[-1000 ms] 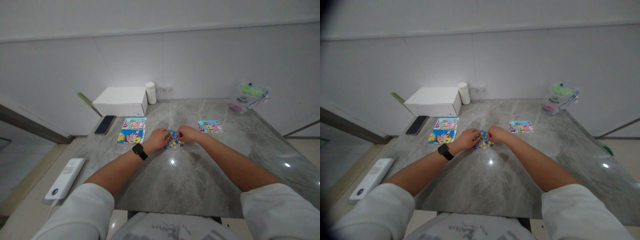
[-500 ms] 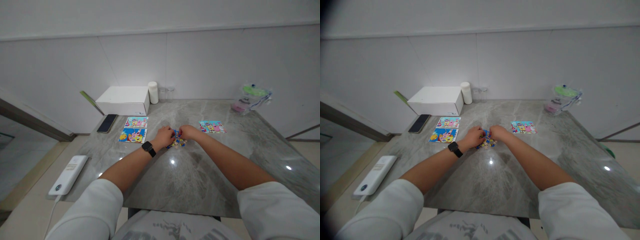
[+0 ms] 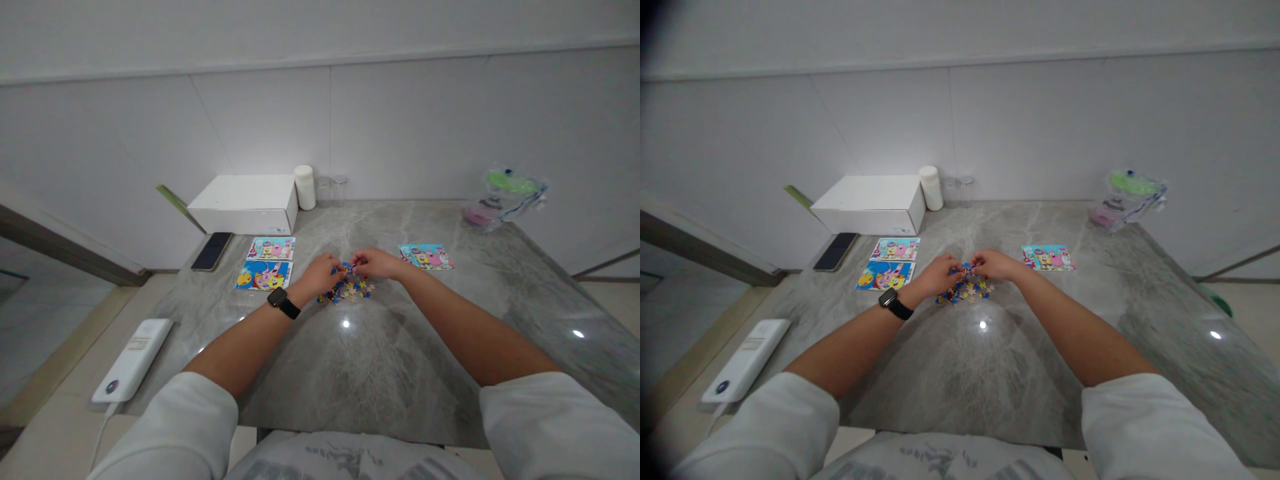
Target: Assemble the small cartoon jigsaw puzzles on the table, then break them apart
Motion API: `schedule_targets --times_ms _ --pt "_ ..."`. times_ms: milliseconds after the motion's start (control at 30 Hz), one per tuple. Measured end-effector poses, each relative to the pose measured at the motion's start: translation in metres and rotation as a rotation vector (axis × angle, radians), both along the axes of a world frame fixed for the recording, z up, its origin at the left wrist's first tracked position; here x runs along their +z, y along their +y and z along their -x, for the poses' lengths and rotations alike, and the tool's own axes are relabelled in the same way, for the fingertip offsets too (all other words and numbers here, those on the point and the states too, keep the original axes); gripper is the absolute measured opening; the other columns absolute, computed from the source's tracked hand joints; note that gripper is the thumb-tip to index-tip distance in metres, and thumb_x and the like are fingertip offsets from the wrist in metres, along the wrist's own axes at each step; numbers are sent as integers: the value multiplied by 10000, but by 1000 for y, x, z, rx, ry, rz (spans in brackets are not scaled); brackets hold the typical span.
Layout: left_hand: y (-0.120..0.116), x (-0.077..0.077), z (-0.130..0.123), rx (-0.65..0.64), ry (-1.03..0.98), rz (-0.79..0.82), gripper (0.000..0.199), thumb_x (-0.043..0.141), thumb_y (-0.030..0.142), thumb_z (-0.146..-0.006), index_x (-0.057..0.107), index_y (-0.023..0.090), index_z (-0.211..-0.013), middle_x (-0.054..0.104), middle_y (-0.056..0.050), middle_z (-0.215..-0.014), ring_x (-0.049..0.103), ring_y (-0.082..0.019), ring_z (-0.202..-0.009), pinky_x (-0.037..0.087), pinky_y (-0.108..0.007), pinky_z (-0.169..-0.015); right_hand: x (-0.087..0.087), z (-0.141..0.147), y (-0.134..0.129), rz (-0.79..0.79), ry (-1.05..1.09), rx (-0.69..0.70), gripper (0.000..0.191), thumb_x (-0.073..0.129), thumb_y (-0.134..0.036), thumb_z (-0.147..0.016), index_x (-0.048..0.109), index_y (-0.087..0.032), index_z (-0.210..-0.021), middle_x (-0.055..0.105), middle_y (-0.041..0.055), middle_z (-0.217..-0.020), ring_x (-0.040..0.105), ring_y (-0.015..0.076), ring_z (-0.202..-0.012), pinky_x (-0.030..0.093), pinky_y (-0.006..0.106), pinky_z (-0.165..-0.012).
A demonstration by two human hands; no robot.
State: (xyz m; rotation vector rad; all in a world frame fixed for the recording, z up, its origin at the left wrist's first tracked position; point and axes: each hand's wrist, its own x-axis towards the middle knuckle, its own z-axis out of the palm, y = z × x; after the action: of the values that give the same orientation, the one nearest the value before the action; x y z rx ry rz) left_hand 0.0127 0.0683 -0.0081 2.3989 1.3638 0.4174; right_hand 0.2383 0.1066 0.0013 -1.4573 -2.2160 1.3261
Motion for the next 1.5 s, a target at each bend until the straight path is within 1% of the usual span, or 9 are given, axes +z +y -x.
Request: schedule_targets --times_ms 133,233,400,600,767,933,1133,1300,1500 --pt "-7 3 14 1 89 18 260 608 367 -1003 812 206 -1011 731 -86 -1040 682 -236 -1012 550 -342 -947 -2 12 -5 -78 -51 65 126 673 -233 -918 744 -166 -998 756 17 -840 664 147 -743 494 222 -677" --pt "-12 5 20 21 157 0 269 607 383 -1009 815 216 -1044 715 -94 -1088 675 -234 -1015 547 -350 -952 2 16 -7 -267 -186 120 177 686 -257 -943 787 -192 -1072 796 52 -999 703 181 -913 499 244 -799" --pt "-18 10 36 77 140 -54 244 662 341 -979 770 214 -1157 678 -109 -1180 657 -249 -1097 531 -381 -1020 3 10 -1 -463 -430 42 274 652 -240 -985 772 -215 -1229 787 85 -1148 702 211 -1045 480 275 -906" --pt "-39 2 46 3 158 69 936 943 479 -688 537 193 -1482 587 -165 -1381 613 -344 -1236 516 -449 -1082 -7 27 2 -451 -494 135 365 787 -351 -906 764 -178 -1226 758 130 -1220 695 232 -1103 483 270 -914" --pt "-43 -6 34 -4 77 88 603 864 364 -801 634 204 -1335 619 -131 -1310 657 -284 -1129 551 -402 -1019 -3 42 -2 -335 -471 186 271 799 -287 -872 785 -200 -1128 808 47 -1054 725 182 -936 476 230 -772" --pt "-40 -6 26 3 24 55 364 759 248 -883 682 195 -1235 646 -121 -1258 656 -265 -1131 549 -402 -1036 6 33 -6 -227 -474 200 162 728 -241 -922 797 -205 -1064 820 27 -1002 733 163 -887 465 217 -736" --pt "-45 2 30 -99 19 -6 291 726 255 -909 697 221 -1197 662 -104 -1272 639 -258 -1173 531 -399 -1055 10 22 -39 -445 -369 209 213 764 -288 -911 768 -202 -1106 787 65 -1070 710 199 -974 476 259 -829" --pt "-49 5 35 -169 118 -54 224 697 263 -940 711 228 -1161 709 -100 -1255 650 -276 -1167 510 -423 -1059 3 33 -77 -591 -305 322 327 844 -383 -866 757 -222 -1137 744 103 -1225 679 263 -1134 482 331 -937" --pt "-54 8 38 -118 177 -54 212 697 288 -948 702 221 -1150 733 -102 -1218 663 -284 -1127 515 -430 -1019 -1 37 -81 -711 -385 379 240 662 -307 -1003 746 -202 -1202 759 130 -1187 683 273 -1113 446 366 -963"
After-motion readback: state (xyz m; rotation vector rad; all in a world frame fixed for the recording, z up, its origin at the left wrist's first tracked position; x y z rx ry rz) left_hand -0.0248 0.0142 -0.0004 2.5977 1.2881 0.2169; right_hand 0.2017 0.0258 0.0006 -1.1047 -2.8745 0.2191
